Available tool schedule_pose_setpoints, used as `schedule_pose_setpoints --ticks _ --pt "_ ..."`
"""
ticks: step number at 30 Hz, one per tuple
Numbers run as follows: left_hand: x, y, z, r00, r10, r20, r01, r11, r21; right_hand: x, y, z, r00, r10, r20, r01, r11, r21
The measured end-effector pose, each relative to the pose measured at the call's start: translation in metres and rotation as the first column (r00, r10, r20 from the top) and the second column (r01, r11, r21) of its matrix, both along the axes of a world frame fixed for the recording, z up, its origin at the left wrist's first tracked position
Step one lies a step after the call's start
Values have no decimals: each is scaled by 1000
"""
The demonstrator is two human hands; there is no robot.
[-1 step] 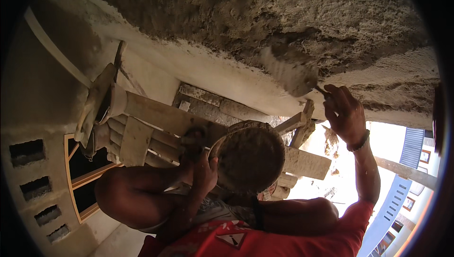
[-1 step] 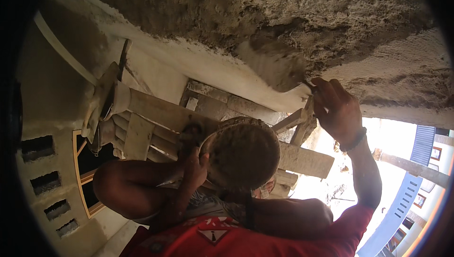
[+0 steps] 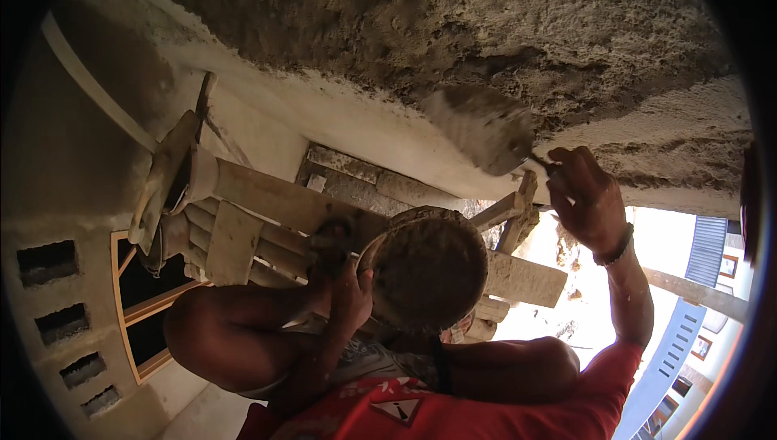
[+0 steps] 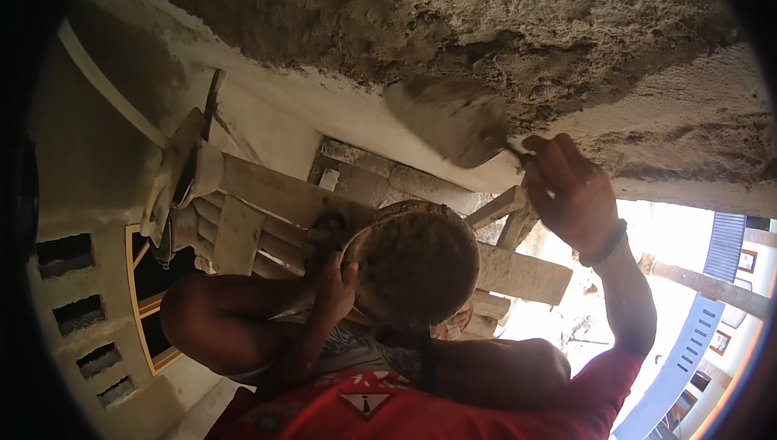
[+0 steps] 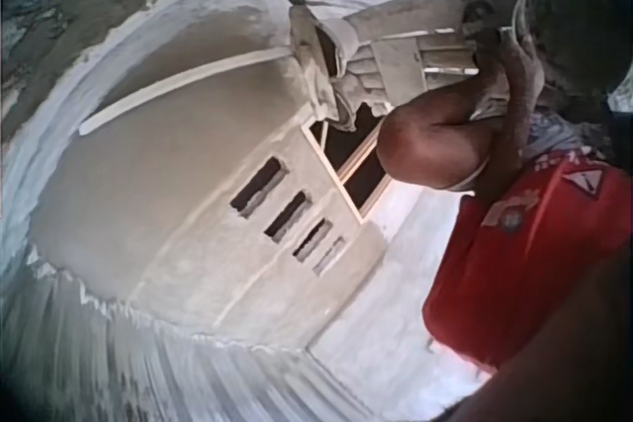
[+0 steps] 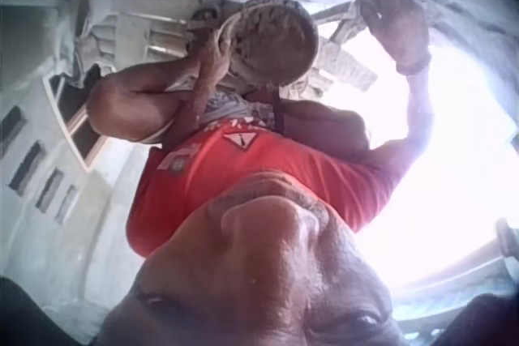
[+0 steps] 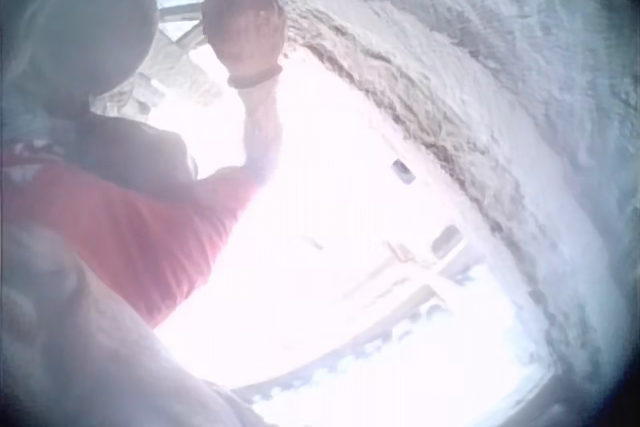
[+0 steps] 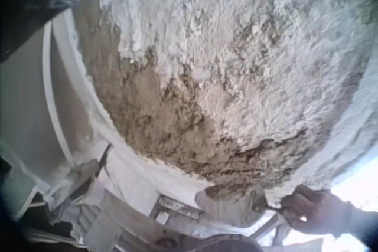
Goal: The person uses a trowel to scoop cement from a bucket and apply it to a wall.
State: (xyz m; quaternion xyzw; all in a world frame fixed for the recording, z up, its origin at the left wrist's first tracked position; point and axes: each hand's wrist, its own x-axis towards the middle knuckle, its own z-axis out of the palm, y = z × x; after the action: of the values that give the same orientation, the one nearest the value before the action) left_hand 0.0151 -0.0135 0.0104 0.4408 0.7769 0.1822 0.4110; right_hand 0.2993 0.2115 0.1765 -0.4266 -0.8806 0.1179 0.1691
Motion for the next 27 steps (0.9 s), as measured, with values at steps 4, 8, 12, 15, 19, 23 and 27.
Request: schedule_pose_setpoints --ticks 4,8,12,15,19,23,27 --pt "-2 -4 -2 1000 20 -13 -20 1000 -11 -38 -8 32 823 563 -76 -567 823 -44" --pt "-1 -11 7 994 85 -68 -83 996 33 -71 -8 30 577 541 -612 -808 490 -328" --pt "5 -4 -1 1000 0 24 0 1000 7 0 66 -8 983 120 -142 -163 922 -351" --pt "3 18 8 996 2 92 -1 1000 -14 35 54 71 912 -46 -408 57 998 14" --pt "-3 -12 -4 995 64 -78 -55 992 118 18 29 58 992 123 21 -123 992 -12" --pt "3 -7 -11 999 -18 -32 22 989 143 14 -26 11 869 460 183 -365 845 -390" --pt "9 5 -3 997 -45 61 35 987 159 17 -80 -32 712 323 624 -175 941 -288"
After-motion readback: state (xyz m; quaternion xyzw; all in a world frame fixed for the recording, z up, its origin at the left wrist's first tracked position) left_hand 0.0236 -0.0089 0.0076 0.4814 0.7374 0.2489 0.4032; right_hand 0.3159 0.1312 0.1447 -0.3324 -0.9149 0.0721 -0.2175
